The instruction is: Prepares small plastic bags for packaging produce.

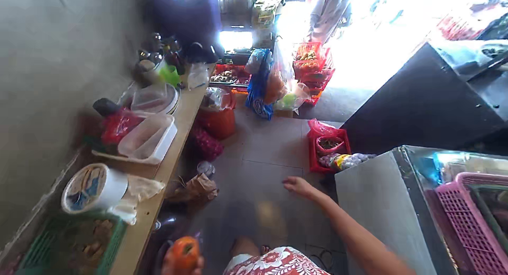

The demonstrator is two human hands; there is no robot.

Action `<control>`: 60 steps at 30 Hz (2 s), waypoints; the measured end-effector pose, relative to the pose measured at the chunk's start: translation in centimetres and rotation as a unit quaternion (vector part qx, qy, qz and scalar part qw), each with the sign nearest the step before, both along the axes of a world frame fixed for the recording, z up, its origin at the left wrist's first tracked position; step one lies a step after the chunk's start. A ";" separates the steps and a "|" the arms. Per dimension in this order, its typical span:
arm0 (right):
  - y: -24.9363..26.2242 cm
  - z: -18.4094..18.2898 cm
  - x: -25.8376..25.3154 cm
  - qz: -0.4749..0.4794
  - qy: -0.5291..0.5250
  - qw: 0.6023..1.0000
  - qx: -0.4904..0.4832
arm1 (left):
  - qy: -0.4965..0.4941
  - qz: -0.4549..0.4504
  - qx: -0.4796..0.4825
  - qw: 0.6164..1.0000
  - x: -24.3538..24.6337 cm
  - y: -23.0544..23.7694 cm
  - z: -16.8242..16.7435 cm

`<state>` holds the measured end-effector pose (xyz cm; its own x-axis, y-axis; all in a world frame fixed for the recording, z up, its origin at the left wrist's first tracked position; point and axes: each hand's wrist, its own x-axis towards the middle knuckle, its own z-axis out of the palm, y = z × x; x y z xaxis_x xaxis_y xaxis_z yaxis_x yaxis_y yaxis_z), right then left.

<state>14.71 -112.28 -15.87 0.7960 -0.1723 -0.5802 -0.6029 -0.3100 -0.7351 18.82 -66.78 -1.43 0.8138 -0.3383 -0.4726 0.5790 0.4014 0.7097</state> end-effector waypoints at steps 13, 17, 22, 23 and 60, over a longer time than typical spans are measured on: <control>-12.0 10.2 18.1 -0.271 -0.136 0.810 0.503 | -0.291 -0.549 0.145 0.770 24.6 -44.6 -1.5; -20.4 10.5 20.9 -0.400 -0.197 0.711 0.544 | -0.429 -0.517 0.191 0.716 28.7 -56.0 -0.8; -32.7 8.7 24.1 -0.529 -0.204 0.646 0.511 | -0.535 -0.458 0.223 0.673 36.4 -70.1 1.5; -35.4 8.1 24.9 -0.531 -0.211 0.649 0.502 | -0.551 -0.438 0.246 0.667 38.5 -72.8 1.9; -67.1 18.9 68.3 0.059 -0.417 0.837 -0.349 | -0.682 -0.134 0.300 0.654 81.9 -95.5 9.8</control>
<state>82.97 -179.40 2.98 0.9098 -0.1292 0.3944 0.0945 -0.8607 -0.5002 100.71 -162.24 8.37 0.5666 -0.6418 0.5168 -0.7633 -0.1725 0.6226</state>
